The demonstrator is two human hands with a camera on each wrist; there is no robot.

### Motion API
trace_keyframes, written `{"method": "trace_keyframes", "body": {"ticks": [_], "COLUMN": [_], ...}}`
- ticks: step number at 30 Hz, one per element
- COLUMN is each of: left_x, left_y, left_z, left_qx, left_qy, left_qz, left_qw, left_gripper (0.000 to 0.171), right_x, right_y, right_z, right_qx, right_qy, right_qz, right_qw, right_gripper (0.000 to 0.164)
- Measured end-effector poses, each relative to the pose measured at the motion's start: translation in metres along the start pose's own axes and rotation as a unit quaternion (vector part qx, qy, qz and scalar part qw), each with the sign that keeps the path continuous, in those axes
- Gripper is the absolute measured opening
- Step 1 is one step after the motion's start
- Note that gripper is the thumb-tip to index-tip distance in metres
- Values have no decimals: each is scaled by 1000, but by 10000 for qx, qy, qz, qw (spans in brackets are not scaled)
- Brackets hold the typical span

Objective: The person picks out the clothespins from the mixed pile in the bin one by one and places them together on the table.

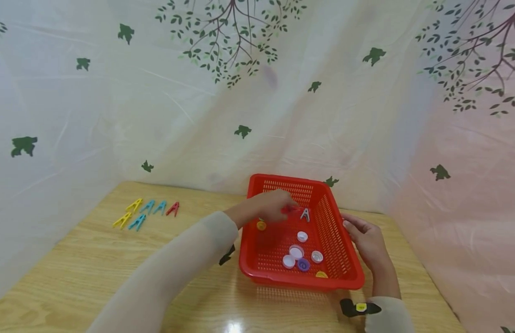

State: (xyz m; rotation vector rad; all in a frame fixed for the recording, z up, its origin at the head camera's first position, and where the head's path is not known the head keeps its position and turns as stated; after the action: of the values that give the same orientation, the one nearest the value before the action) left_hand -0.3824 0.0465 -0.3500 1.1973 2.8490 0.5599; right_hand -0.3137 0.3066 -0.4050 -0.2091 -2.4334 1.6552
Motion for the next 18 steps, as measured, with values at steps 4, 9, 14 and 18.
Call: {"method": "trace_keyframes", "body": {"ticks": [4, 9, 14, 18], "left_x": [-5, -16, -23, -31], "left_y": [-4, -12, -23, -37], "left_z": [-14, -33, -49, -59], "left_qx": [-165, -342, -283, -402], "left_qy": [264, 564, 833, 1037], "left_qz": [-100, -225, -214, -279], "left_qw": [9995, 9976, 9959, 9934], "left_gripper": [40, 40, 35, 34], "right_x": [1, 2, 2, 1], "right_y": [0, 1, 0, -1], "right_z": [1, 2, 1, 1], "right_qx": [-9, -54, -77, -85], "right_qy": [16, -9, -14, -38], "right_qz": [16, 59, 43, 28], "right_qw": [10000, 10000, 10000, 10000], "right_gripper": [56, 55, 56, 57]}}
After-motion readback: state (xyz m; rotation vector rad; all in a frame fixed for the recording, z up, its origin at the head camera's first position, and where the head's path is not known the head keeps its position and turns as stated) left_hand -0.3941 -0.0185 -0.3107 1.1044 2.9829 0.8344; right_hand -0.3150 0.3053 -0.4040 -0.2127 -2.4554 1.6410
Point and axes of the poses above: each hand's wrist, its own x-axis towards the middle knuckle, its own z-axis out of the palm, y = z × x, the point moved 6 cm from there along x, towards the middle knuckle, and after that the axes turned 8 degrees about y, right-handed, at the moved point
